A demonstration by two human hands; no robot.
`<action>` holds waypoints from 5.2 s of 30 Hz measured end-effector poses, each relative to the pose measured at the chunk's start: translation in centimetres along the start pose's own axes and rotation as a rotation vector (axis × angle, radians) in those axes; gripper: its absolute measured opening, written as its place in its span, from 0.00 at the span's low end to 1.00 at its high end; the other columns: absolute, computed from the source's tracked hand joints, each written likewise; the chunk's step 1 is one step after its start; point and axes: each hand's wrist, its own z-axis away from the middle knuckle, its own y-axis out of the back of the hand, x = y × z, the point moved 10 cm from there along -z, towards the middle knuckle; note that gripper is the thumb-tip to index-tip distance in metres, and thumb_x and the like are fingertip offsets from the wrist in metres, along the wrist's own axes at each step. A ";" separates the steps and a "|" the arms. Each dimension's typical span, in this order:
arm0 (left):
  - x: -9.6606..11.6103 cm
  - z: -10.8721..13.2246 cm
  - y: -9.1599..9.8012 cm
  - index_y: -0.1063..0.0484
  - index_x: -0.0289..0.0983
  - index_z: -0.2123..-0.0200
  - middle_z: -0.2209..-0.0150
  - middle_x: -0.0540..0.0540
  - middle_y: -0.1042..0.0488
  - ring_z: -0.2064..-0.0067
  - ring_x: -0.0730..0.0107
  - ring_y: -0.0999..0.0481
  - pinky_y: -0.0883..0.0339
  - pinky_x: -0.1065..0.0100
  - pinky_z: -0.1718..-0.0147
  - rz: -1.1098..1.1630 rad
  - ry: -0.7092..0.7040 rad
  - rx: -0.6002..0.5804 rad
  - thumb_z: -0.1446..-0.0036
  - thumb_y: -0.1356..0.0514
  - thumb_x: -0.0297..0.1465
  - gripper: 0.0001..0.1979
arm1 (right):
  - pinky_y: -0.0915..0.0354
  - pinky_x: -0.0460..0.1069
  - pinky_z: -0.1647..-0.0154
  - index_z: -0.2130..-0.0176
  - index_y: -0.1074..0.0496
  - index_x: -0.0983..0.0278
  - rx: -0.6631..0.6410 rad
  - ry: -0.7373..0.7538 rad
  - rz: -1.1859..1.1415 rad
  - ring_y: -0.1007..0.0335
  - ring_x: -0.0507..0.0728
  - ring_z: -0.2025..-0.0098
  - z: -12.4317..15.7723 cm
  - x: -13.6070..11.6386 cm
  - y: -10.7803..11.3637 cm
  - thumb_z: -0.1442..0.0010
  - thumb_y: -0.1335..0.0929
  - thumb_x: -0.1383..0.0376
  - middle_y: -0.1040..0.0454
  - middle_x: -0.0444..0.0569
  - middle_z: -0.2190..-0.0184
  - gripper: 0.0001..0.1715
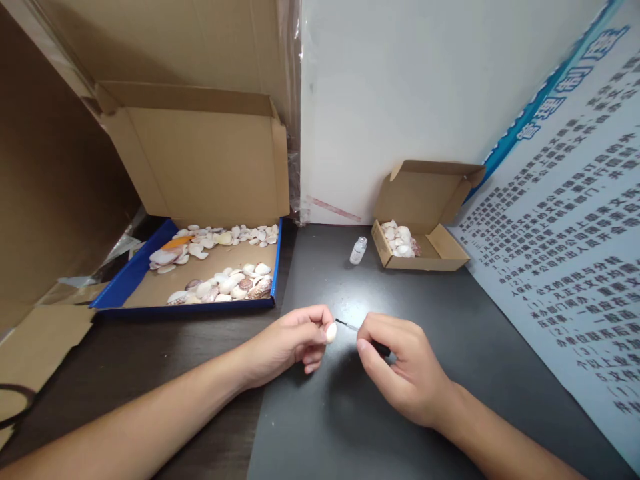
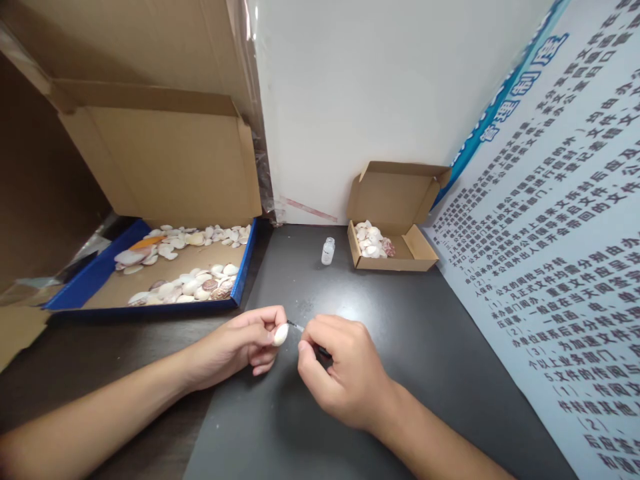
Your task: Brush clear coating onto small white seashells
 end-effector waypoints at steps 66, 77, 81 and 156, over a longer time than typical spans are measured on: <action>0.1 0.0 0.1 0.38 0.37 0.72 0.79 0.55 0.44 0.79 0.78 0.45 0.46 0.73 0.78 0.029 0.009 0.024 0.51 0.41 0.28 0.06 | 0.50 0.46 0.77 0.78 0.44 0.62 -0.027 0.033 -0.058 0.48 0.49 0.80 0.2 -0.2 -0.5 0.42 0.39 0.72 0.43 0.40 0.82 0.14; 0.1 0.0 0.2 0.38 0.37 0.72 0.78 0.55 0.44 0.78 0.78 0.45 0.46 0.73 0.78 0.030 0.016 0.033 0.51 0.42 0.28 0.04 | 0.50 0.46 0.77 0.77 0.42 0.62 -0.051 0.112 -0.106 0.48 0.49 0.80 0.2 -1.2 -0.6 0.44 0.39 0.73 0.42 0.39 0.82 0.12; 0.1 0.0 0.2 0.38 0.37 0.72 0.78 0.55 0.44 0.78 0.78 0.44 0.46 0.73 0.78 0.027 0.019 0.031 0.51 0.43 0.27 0.04 | 0.50 0.46 0.77 0.77 0.43 0.62 -0.050 0.119 -0.100 0.48 0.49 0.80 0.2 -1.3 -0.5 0.45 0.39 0.73 0.42 0.40 0.82 0.12; 0.0 0.0 0.2 0.38 0.37 0.71 0.79 0.55 0.44 0.78 0.77 0.44 0.46 0.73 0.78 0.025 0.011 0.016 0.50 0.44 0.27 0.03 | 0.51 0.46 0.76 0.77 0.44 0.62 -0.061 0.019 -0.059 0.48 0.49 0.79 0.2 -0.1 -0.9 0.43 0.39 0.72 0.43 0.40 0.81 0.13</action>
